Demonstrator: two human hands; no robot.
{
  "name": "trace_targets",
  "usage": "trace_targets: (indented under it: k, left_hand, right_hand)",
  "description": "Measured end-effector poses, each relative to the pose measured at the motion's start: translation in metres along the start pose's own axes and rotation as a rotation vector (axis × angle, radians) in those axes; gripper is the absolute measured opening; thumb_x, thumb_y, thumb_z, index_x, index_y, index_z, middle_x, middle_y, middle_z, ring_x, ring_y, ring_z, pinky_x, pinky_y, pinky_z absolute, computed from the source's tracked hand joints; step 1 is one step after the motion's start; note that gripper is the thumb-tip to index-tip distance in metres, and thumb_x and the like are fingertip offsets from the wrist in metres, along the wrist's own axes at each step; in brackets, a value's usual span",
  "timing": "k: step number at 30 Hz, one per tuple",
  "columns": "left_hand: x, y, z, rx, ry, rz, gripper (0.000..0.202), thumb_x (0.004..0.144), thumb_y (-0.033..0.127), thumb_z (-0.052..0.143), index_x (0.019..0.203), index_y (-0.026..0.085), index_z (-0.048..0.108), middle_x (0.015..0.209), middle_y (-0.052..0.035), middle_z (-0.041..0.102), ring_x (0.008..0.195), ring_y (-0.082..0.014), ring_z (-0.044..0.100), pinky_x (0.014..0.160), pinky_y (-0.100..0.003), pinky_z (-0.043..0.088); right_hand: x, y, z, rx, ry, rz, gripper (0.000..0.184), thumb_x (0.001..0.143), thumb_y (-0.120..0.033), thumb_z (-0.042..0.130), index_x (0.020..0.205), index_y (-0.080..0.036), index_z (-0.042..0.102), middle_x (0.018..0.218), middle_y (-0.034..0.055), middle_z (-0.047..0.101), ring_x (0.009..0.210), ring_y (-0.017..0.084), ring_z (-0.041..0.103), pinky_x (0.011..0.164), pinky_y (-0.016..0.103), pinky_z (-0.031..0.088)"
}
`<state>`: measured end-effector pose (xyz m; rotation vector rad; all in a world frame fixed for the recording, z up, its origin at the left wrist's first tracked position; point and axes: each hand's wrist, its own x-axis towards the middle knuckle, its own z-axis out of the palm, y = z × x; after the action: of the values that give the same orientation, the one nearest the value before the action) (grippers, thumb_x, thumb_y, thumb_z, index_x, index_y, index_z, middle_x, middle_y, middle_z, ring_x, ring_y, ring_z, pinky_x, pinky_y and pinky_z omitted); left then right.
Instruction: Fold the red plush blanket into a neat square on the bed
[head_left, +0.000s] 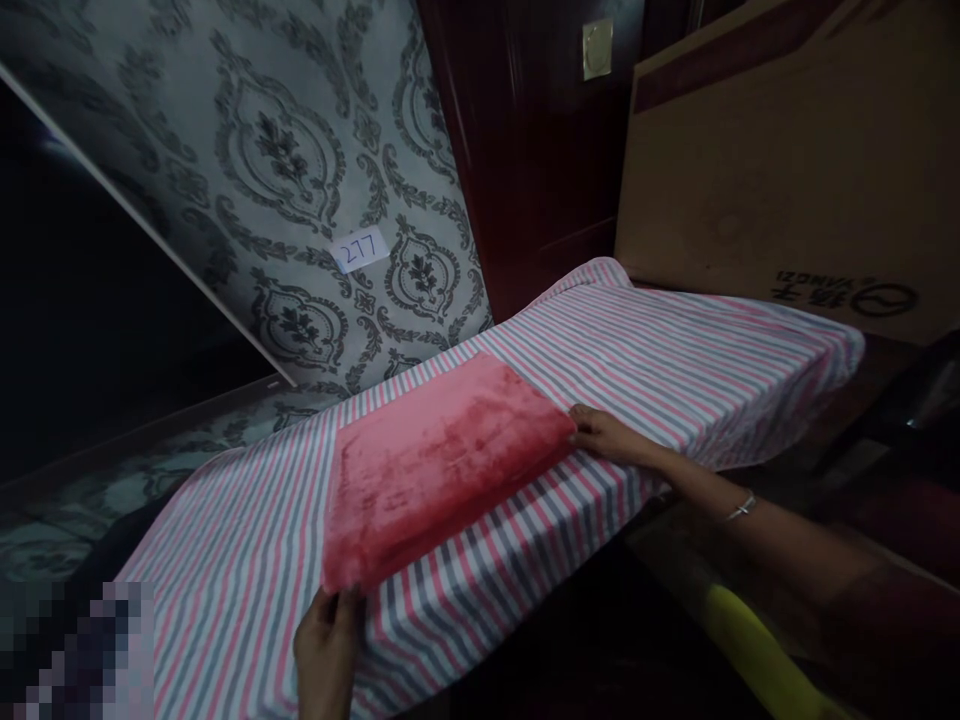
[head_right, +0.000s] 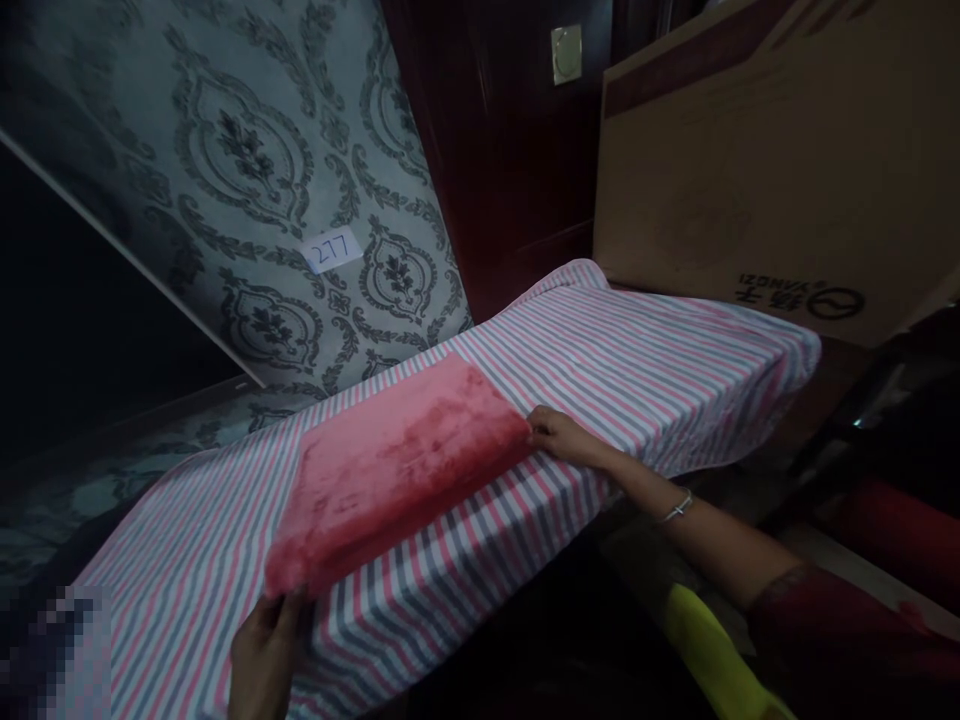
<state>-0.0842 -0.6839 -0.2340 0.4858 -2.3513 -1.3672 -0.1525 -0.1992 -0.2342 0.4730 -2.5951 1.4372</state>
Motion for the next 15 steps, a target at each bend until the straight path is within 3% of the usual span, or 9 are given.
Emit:
trace_targets:
  k: [4, 7, 10, 12, 15]
  left_hand:
    - [0.003, 0.001, -0.003, 0.017, -0.123, 0.018, 0.053, 0.051, 0.067, 0.074, 0.074, 0.02, 0.071, 0.075, -0.0095, 0.075, 0.082, -0.0331, 0.067, 0.066, -0.036, 0.051]
    - [-0.008, 0.011, -0.002, -0.161, -0.134, -0.022, 0.057, 0.058, 0.06, 0.076, 0.099, 0.021, 0.071, 0.098, -0.008, 0.076, 0.098, -0.03, 0.068, 0.08, -0.034, 0.053]
    - [-0.022, 0.022, 0.0, -0.313, -0.103, -0.055, 0.074, 0.064, 0.053, 0.076, 0.129, 0.025, 0.059, 0.108, -0.0055, 0.073, 0.104, -0.0259, 0.067, 0.084, -0.031, 0.053]
    - [-0.027, 0.029, 0.002, -0.378, -0.104, -0.079, 0.079, 0.064, 0.055, 0.077, 0.135, 0.027, 0.055, 0.114, -0.0062, 0.071, 0.106, -0.0258, 0.066, 0.083, -0.031, 0.053]
    - [-0.028, 0.041, 0.009, -0.412, -0.092, -0.079, 0.076, 0.065, 0.066, 0.072, 0.128, 0.026, 0.061, 0.124, -0.0093, 0.067, 0.11, -0.0284, 0.065, 0.084, -0.034, 0.054]
  right_hand:
    - [-0.003, -0.005, 0.002, -0.029, 0.031, 0.051, 0.026, 0.073, -0.045, 0.066, 0.071, -0.022, 0.055, 0.078, 0.0022, 0.051, 0.071, 0.018, 0.05, 0.07, 0.031, 0.043]
    - [-0.007, -0.013, 0.005, 0.016, 0.088, 0.088, 0.029, 0.07, -0.049, 0.067, 0.071, -0.021, 0.056, 0.078, 0.0024, 0.053, 0.07, 0.018, 0.051, 0.068, 0.03, 0.043]
    - [-0.017, -0.025, 0.008, 0.199, 0.128, 0.171, 0.046, 0.072, -0.053, 0.066, 0.105, -0.02, 0.062, 0.085, 0.0036, 0.06, 0.066, 0.017, 0.055, 0.06, 0.029, 0.044]
    - [-0.024, -0.033, 0.009, 0.369, 0.076, 0.265, 0.069, 0.08, -0.058, 0.058, 0.138, -0.021, 0.045, 0.077, 0.0014, 0.062, 0.058, 0.017, 0.057, 0.052, 0.028, 0.043]
    - [-0.03, -0.041, 0.008, 0.539, 0.01, 0.373, 0.081, 0.087, -0.066, 0.045, 0.153, -0.025, 0.022, 0.067, -0.0009, 0.062, 0.046, 0.016, 0.056, 0.044, 0.026, 0.04]
